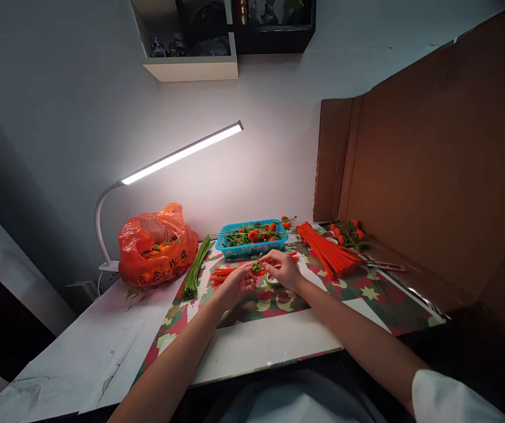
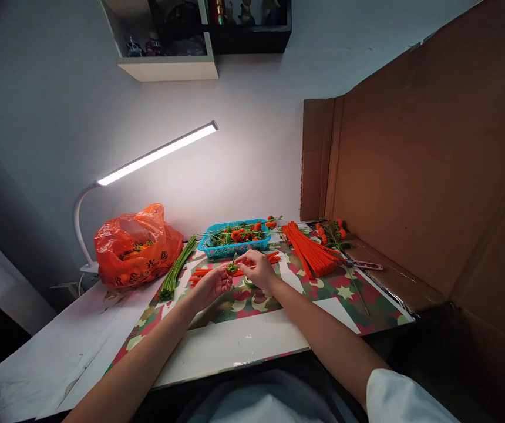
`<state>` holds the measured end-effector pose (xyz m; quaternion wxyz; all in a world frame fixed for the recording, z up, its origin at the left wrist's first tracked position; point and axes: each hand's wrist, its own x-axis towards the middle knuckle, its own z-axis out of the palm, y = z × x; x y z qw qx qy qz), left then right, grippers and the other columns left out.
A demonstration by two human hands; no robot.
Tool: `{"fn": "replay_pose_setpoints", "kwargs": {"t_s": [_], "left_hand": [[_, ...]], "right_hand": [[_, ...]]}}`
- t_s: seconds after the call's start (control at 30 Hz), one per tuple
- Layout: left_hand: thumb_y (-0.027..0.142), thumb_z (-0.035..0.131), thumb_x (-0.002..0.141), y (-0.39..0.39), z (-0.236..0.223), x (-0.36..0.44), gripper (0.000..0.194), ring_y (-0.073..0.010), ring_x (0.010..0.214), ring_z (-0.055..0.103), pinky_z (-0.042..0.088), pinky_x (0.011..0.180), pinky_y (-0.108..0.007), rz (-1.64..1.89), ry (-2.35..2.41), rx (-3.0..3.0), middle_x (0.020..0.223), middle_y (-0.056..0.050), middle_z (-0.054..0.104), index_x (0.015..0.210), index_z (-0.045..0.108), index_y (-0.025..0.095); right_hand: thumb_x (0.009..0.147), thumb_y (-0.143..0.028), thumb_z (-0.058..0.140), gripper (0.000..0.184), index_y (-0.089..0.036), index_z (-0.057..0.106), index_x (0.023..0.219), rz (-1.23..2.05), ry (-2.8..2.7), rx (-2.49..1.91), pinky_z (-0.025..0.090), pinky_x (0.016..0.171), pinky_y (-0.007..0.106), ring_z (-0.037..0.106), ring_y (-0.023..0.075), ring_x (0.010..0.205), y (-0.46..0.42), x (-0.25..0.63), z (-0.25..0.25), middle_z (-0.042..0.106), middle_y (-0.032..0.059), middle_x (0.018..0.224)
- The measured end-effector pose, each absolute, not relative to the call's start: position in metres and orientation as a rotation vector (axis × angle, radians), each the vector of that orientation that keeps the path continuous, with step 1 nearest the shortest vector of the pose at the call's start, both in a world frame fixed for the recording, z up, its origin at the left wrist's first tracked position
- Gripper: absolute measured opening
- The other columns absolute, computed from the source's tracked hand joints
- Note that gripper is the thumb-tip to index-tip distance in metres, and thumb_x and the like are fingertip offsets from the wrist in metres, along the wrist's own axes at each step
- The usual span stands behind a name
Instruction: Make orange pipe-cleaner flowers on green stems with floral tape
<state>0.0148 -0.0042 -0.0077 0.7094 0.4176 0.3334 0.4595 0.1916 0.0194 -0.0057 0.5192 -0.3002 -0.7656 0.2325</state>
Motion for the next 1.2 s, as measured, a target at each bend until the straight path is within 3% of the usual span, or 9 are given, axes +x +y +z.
{"fn": "replay_pose_setpoints", "kwargs": {"t_s": [0.13, 0.33, 0.4, 0.5, 0.73, 0.87, 1.0, 1.1, 1.2], "left_hand": [[0.021, 0.065, 0.074, -0.005, -0.009, 0.015, 0.023, -0.0067, 0.055, 0.053, 0.044, 0.052, -0.016, 1.039, 0.762, 0.986, 0.065, 0.001, 0.057, 0.096, 0.059, 0.014], [0.029, 0.075, 0.066, -0.008, -0.009, 0.017, 0.040, -0.0060, 0.057, 0.051, 0.042, 0.055, -0.018, 1.060, 0.776, 1.161, 0.069, 0.001, 0.058, 0.100, 0.062, 0.013], [0.029, 0.078, 0.063, -0.010, -0.008, 0.018, 0.049, -0.0078, 0.063, 0.054, 0.045, 0.059, -0.020, 1.127, 0.808, 1.266, 0.079, -0.001, 0.062, 0.107, 0.060, 0.017], [0.033, 0.079, 0.061, -0.011, -0.008, 0.021, 0.047, -0.0125, 0.074, 0.060, 0.050, 0.068, -0.025, 1.217, 0.849, 1.336, 0.094, -0.004, 0.065, 0.102, 0.061, 0.018], [0.040, 0.074, 0.068, -0.007, -0.010, 0.020, 0.036, -0.0094, 0.057, 0.059, 0.048, 0.057, -0.019, 1.100, 0.767, 1.107, 0.064, -0.002, 0.063, 0.087, 0.063, 0.011], [0.037, 0.064, 0.080, -0.007, -0.011, 0.019, 0.026, -0.0078, 0.051, 0.057, 0.047, 0.051, -0.018, 0.994, 0.738, 0.932, 0.061, -0.002, 0.060, 0.077, 0.059, 0.011], [0.040, 0.056, 0.084, -0.008, -0.009, 0.019, 0.030, -0.0069, 0.046, 0.053, 0.045, 0.047, -0.017, 0.892, 0.729, 0.880, 0.058, -0.002, 0.057, 0.074, 0.057, 0.012], [0.045, 0.065, 0.076, -0.011, -0.007, 0.022, 0.034, -0.0096, 0.056, 0.059, 0.049, 0.056, -0.021, 0.972, 0.688, 0.984, 0.069, -0.003, 0.061, 0.086, 0.059, 0.013], [0.034, 0.079, 0.062, -0.012, -0.006, 0.024, 0.044, -0.0103, 0.066, 0.060, 0.050, 0.066, -0.023, 1.158, 0.717, 1.176, 0.081, -0.001, 0.064, 0.098, 0.059, 0.017]], "right_hand": [[0.077, -0.026, 0.063, 0.008, -0.018, 0.066, 0.076, 0.596, -1.842, -0.688, 0.047, 0.068, 0.029, 0.058, 0.0166, 0.080, 0.017, 0.190, -0.005, 0.061, 0.0033, 0.081], [0.076, -0.035, 0.064, 0.020, -0.017, 0.066, 0.067, 0.738, -1.781, -0.696, 0.046, 0.057, 0.026, 0.056, 0.0142, 0.067, 0.020, 0.188, -0.008, 0.059, 0.0031, 0.073], [0.075, -0.039, 0.064, 0.024, -0.017, 0.065, 0.066, 0.781, -1.738, -0.714, 0.045, 0.055, 0.025, 0.055, 0.0133, 0.064, 0.020, 0.187, -0.009, 0.059, 0.0030, 0.073], [0.074, -0.042, 0.064, 0.028, -0.016, 0.063, 0.063, 0.795, -1.688, -0.760, 0.044, 0.053, 0.024, 0.053, 0.0129, 0.062, 0.018, 0.184, -0.010, 0.058, 0.0026, 0.069], [0.075, -0.046, 0.062, 0.031, -0.017, 0.061, 0.064, 0.777, -1.667, -0.677, 0.045, 0.054, 0.026, 0.054, 0.0149, 0.067, 0.013, 0.181, -0.006, 0.057, 0.0036, 0.073], [0.077, -0.047, 0.061, 0.031, -0.018, 0.059, 0.066, 0.769, -1.701, -0.636, 0.044, 0.057, 0.026, 0.052, 0.0142, 0.068, 0.010, 0.182, -0.003, 0.055, 0.0028, 0.075], [0.080, -0.041, 0.058, 0.029, -0.017, 0.054, 0.062, 0.697, -1.752, -0.617, 0.042, 0.064, 0.027, 0.050, 0.0130, 0.067, 0.008, 0.181, -0.002, 0.052, 0.0004, 0.069], [0.080, -0.035, 0.057, 0.027, -0.018, 0.050, 0.059, 0.641, -1.726, -0.680, 0.040, 0.062, 0.026, 0.048, 0.0123, 0.063, 0.008, 0.180, -0.004, 0.050, -0.0008, 0.065], [0.077, -0.032, 0.058, 0.023, -0.018, 0.051, 0.061, 0.636, -1.676, -0.776, 0.038, 0.057, 0.025, 0.046, 0.0123, 0.060, 0.010, 0.179, -0.006, 0.050, -0.0008, 0.064]]}}
